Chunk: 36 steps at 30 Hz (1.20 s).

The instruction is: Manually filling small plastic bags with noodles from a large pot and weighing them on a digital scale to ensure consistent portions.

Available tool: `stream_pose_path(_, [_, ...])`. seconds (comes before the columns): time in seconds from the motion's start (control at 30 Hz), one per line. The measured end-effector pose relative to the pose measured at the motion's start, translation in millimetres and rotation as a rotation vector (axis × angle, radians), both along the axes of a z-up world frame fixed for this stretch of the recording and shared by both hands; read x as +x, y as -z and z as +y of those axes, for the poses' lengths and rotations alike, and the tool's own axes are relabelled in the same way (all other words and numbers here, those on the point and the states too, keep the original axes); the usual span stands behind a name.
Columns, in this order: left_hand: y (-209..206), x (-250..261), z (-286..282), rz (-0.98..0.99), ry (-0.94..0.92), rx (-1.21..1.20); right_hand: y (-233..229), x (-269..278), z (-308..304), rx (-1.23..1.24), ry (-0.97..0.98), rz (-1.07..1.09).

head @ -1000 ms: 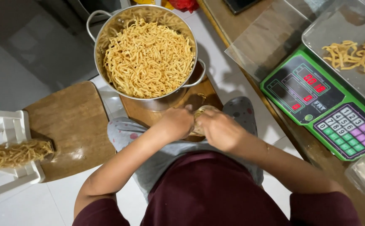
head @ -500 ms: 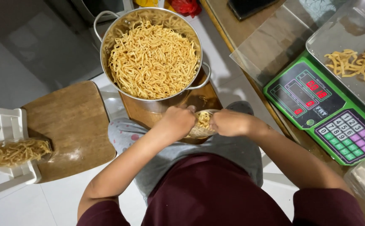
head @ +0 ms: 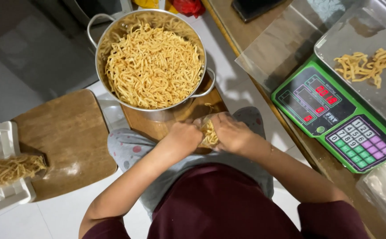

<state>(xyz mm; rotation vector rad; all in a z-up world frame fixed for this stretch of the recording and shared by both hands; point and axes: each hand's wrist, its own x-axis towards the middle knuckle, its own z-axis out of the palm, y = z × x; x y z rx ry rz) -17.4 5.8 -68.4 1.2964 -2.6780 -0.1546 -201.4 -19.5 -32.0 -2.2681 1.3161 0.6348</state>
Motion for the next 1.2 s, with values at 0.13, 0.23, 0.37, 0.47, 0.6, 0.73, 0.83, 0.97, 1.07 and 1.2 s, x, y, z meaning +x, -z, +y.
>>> stream_pose_path(0.13, [-17,1,5,-0.001,0.030,0.071,-14,1,13,-0.100,-0.052,-0.037])
stream_pose_path(0.23, [-12,1,5,-0.004,0.052,0.065,6,-4,16,-0.191,-0.102,-0.044])
stream_pose_path(0.37, [-25,0,6,-0.004,0.086,0.109,-15,2,28,-0.312,-0.139,-0.144])
stream_pose_path(0.47, [-6,5,-1,-0.040,0.032,0.128,28,-9,12,-0.315,-0.149,-0.174])
stream_pose_path(0.6, [-68,-3,4,-0.027,0.070,0.169,36,-4,18,-0.397,-0.124,-0.198])
stream_pose_path(0.73, [-17,10,10,-0.009,0.080,0.155,4,-10,26,-0.386,-0.114,-0.354])
stream_pose_path(0.83, [6,17,7,0.053,0.098,0.137,-47,-19,24,-0.271,-0.067,-0.471])
stream_pose_path(0.97, [-9,17,7,0.262,0.164,0.279,-95,-53,19,0.009,0.064,-0.513])
stream_pose_path(1.07, [-6,22,3,0.156,0.165,0.305,-82,-163,-17,-0.216,0.322,-0.739])
stream_pose_path(1.2, [-45,20,4,0.253,0.209,0.243,-194,-224,-36,-0.601,0.497,-0.399])
